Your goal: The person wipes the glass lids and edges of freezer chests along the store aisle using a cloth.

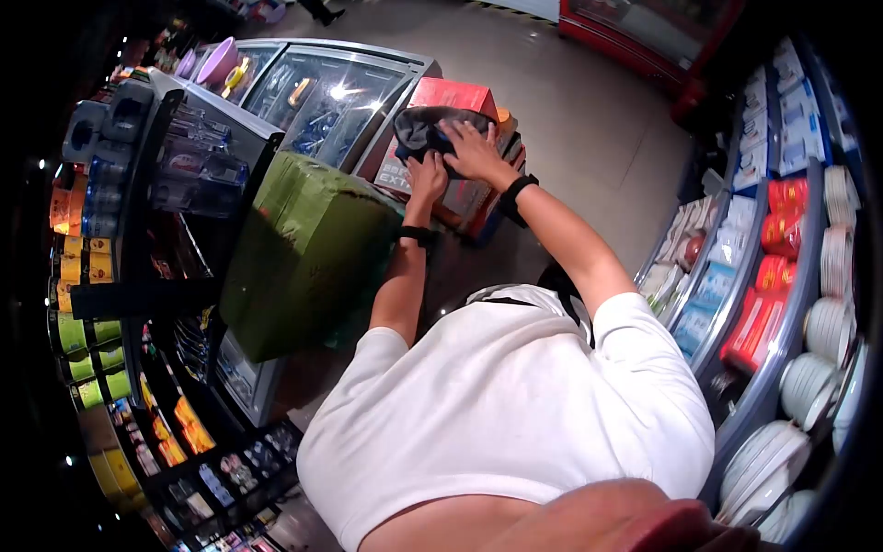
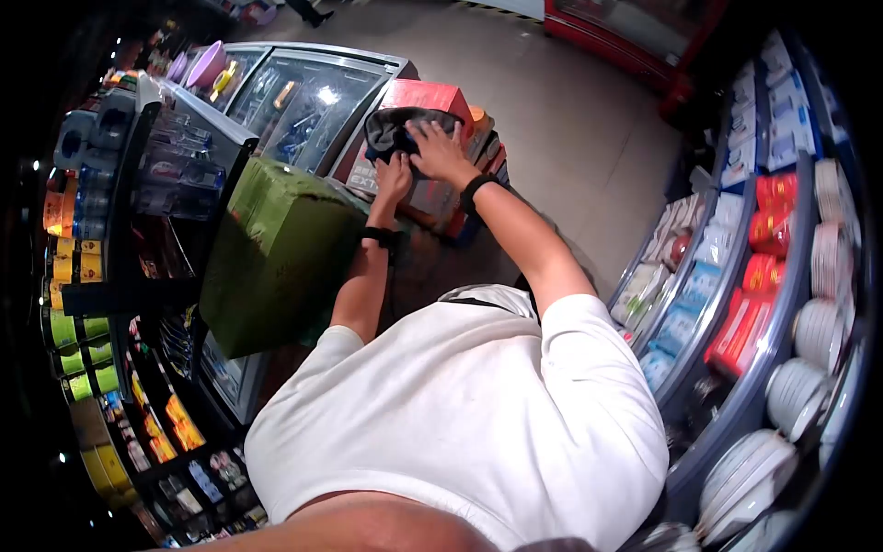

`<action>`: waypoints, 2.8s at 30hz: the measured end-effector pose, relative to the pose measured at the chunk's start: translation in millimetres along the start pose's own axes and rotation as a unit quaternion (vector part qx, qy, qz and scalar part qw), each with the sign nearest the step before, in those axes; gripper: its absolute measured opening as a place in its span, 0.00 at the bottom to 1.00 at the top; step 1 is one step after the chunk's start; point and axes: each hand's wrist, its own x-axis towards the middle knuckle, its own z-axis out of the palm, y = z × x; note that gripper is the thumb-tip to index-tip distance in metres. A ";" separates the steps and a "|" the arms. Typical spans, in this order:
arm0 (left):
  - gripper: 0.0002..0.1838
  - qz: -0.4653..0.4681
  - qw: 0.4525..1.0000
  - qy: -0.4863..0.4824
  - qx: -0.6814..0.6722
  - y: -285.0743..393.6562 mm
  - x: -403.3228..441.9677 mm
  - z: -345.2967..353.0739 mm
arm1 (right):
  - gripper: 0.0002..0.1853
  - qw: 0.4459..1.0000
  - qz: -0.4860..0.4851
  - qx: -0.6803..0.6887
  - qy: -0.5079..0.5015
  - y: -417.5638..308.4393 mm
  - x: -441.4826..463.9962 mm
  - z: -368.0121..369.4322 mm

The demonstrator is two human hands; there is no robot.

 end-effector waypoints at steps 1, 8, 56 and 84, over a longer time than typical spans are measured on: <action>0.26 -0.021 0.999 -0.045 0.001 2.9 13.2 4.0 | 0.33 1.000 -0.007 0.003 -0.012 23.1 21.1 6.7; 0.38 -0.129 0.986 -0.071 -0.079 59.1 112.4 36.0 | 0.31 0.989 -0.119 -0.049 -0.075 108.8 118.2 -9.1; 0.14 -0.329 0.893 0.291 0.100 119.9 246.7 -22.8 | 0.27 0.645 -0.514 0.025 -0.565 126.9 403.3 40.0; 0.31 0.010 0.652 0.566 0.504 379.9 419.5 -294.7 | 0.27 0.482 -0.720 -0.124 -0.483 73.6 687.0 164.7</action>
